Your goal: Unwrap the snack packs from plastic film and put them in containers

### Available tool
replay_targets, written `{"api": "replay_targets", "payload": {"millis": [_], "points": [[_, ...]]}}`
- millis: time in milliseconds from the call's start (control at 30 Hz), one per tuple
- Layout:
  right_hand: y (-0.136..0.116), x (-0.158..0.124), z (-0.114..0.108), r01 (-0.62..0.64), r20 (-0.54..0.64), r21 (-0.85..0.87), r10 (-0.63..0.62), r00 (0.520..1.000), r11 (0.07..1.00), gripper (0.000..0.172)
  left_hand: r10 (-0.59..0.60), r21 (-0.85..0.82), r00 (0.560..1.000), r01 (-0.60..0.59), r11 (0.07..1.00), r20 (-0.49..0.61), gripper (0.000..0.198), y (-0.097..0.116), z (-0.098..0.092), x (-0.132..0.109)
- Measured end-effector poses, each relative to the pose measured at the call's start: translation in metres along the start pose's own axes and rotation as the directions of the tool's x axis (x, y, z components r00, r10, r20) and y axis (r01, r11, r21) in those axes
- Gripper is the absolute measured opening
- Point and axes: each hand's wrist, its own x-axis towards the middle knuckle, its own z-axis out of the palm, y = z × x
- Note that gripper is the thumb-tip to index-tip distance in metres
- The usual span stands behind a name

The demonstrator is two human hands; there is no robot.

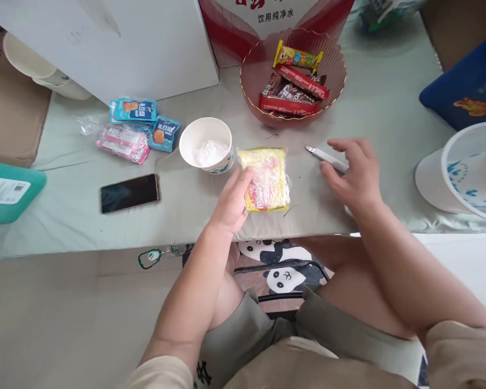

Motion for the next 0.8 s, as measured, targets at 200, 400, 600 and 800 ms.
{"api": "replay_targets", "payload": {"millis": [200,400,600,800], "points": [[-0.048,-0.011,0.018,0.18,0.143,0.33,-0.238,0.961,0.927,0.02,-0.15,0.162,0.971,0.121,0.979,0.184,0.066,-0.006,-0.001,0.0],[-0.033,-0.007,0.019,-0.217,0.134,0.368,0.179,0.975,0.904,0.014,-0.248,0.368,0.923,0.13,0.921,0.295,0.09,0.003,-0.011,-0.003],[-0.009,0.0,0.009,-0.386,0.065,0.401,0.395,0.917,0.831,0.023,-0.359,0.346,0.889,0.255,0.903,0.282,0.11,0.007,-0.016,-0.004],[-0.03,-0.011,0.007,-0.327,0.212,0.43,0.258,0.943,0.841,0.032,-0.096,0.176,0.982,0.066,0.982,0.164,0.118,-0.005,-0.012,0.003]]}}
